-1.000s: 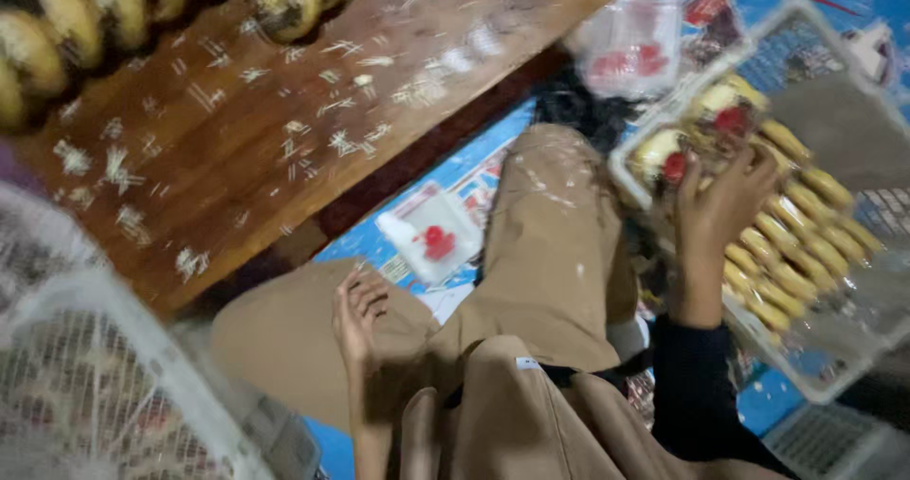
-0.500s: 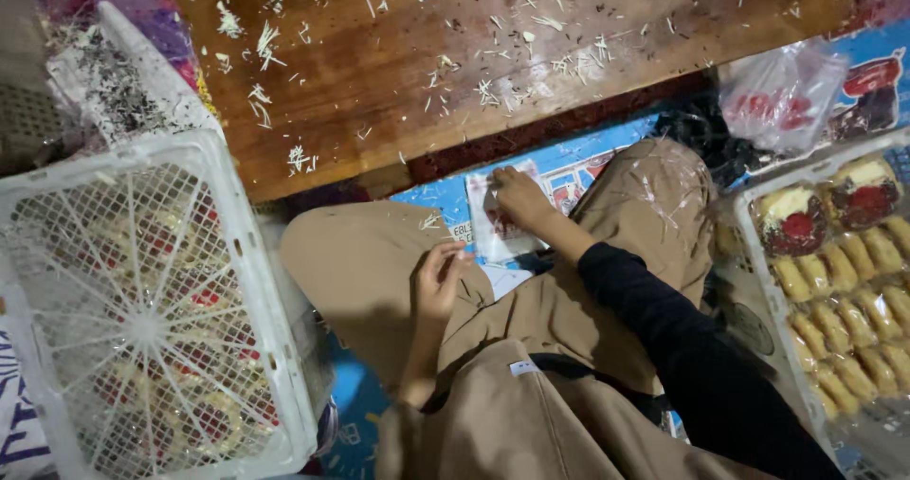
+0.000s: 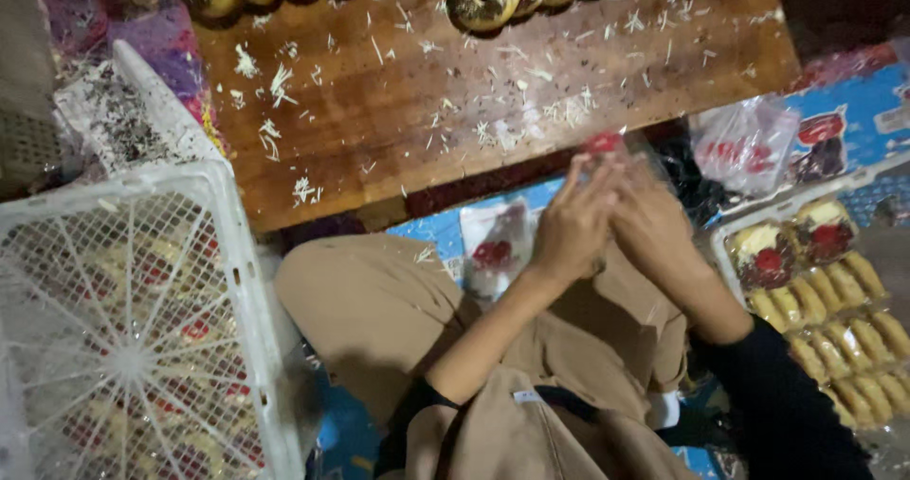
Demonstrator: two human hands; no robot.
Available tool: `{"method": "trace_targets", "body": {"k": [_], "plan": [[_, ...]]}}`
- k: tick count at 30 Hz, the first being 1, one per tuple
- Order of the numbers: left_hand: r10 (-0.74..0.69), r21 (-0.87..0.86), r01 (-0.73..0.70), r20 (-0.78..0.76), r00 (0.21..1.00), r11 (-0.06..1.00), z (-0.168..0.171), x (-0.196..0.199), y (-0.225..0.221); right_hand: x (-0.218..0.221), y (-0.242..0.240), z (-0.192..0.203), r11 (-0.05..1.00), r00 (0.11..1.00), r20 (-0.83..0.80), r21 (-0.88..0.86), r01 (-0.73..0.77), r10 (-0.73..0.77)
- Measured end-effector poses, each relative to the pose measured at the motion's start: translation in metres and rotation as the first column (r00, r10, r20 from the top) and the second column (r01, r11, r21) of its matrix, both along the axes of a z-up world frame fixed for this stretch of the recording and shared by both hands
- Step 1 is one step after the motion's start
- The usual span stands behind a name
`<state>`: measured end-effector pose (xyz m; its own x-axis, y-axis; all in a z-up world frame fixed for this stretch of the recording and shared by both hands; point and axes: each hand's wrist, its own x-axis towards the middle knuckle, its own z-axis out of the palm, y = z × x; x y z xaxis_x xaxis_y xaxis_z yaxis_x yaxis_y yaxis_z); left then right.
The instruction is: The person sits on the floor and repeatedly picks up pastries from a wooden board, places each into a small plastic bag, and arranges the sealed bags into a white plastic crate. The pastries include chocolate-topped and plain varieties.
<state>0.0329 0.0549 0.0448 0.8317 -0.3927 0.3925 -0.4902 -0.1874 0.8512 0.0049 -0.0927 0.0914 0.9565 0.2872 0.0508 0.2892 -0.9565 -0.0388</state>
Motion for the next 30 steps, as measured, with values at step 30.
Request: {"method": "trace_targets", "body": {"k": [30], "plan": [[-0.587, -0.618, -0.606, -0.272, 0.763, -0.501, -0.017, 0.182, 0.219, 0.288, 0.047, -0.019, 0.862, 0.993, -0.067, 0.505, -0.053, 0.100]]}}
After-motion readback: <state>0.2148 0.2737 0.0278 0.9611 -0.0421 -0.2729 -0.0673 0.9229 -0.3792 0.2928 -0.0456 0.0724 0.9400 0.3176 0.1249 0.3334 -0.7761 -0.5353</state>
